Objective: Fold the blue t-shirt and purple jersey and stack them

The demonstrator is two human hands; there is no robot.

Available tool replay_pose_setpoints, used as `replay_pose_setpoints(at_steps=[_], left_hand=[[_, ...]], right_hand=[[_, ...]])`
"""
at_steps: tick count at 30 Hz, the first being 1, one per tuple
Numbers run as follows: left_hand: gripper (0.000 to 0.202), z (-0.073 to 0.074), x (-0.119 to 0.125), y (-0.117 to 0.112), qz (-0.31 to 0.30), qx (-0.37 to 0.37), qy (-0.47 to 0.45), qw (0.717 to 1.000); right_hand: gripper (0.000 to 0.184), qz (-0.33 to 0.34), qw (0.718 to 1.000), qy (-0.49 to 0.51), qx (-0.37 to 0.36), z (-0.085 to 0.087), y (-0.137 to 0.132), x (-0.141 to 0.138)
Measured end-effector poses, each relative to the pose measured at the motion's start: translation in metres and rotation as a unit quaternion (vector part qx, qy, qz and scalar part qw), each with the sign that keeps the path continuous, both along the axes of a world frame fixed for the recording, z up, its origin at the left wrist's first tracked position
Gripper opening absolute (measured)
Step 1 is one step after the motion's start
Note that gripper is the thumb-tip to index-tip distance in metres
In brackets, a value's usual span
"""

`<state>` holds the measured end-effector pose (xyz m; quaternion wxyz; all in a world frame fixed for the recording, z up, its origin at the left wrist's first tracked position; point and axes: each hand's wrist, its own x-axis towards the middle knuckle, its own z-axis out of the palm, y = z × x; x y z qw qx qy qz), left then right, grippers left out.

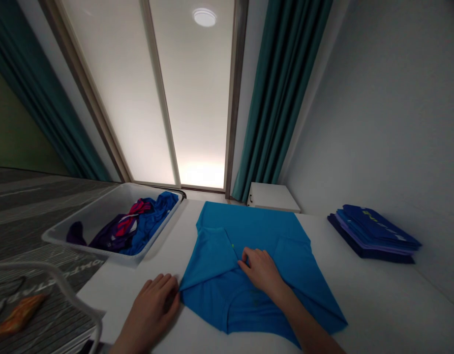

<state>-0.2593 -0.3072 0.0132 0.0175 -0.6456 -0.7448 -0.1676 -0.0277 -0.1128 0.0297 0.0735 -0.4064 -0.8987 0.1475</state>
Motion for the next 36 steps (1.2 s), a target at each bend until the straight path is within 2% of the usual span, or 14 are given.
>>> replay_pose_setpoints(at_steps=[7, 11, 13, 15, 17, 20, 23, 26, 30, 33, 36], left_hand=[[0.021, -0.001, -0.005, 0.0, 0.005, -0.008, -0.021, 1.0], [0.028, 0.012, -0.005, 0.014, 0.007, 0.043, -0.051, 0.998], [0.029, 0.023, 0.0, 0.029, -0.05, 0.065, -0.032, 0.996], [0.035, 0.032, 0.008, 0.049, -0.133, 0.053, -0.008, 0.99], [0.043, 0.035, 0.016, 0.071, -0.181, 0.038, 0.009, 0.983], [0.051, 0.027, 0.022, 0.096, -0.213, 0.009, 0.023, 0.977], [0.056, 0.014, 0.019, 0.106, -0.227, -0.011, 0.026, 0.974], [0.059, 0.005, 0.01, 0.103, -0.223, -0.029, 0.026, 0.974], [0.061, 0.0, 0.003, 0.094, -0.213, -0.037, 0.027, 0.976], [0.062, 0.0, 0.003, 0.091, -0.207, -0.033, 0.029, 0.977], [0.058, 0.007, -0.001, 0.096, -0.198, -0.021, 0.031, 0.98]], right_hand=[[0.013, 0.0, 1.0, -0.003, 0.003, -0.003, 0.0, 0.0], [0.013, -0.001, 1.0, 0.001, 0.006, -0.007, 0.001, 0.001], [0.012, 0.0, 1.0, 0.003, 0.006, -0.008, 0.002, 0.001], [0.012, 0.001, 1.0, 0.006, 0.008, -0.009, 0.002, 0.0], [0.011, 0.001, 1.0, 0.006, 0.009, -0.011, 0.003, 0.0], [0.012, -0.001, 1.0, 0.004, 0.007, -0.012, 0.004, 0.0], [0.012, -0.004, 1.0, 0.003, 0.004, -0.013, 0.003, 0.0], [0.012, -0.004, 1.0, 0.006, 0.003, -0.01, 0.002, 0.0], [0.011, -0.006, 1.0, 0.008, -0.004, -0.005, 0.0, -0.002], [0.012, -0.006, 1.0, 0.012, -0.009, -0.007, 0.001, -0.001], [0.012, -0.007, 1.0, 0.018, -0.01, -0.01, 0.003, 0.0]])
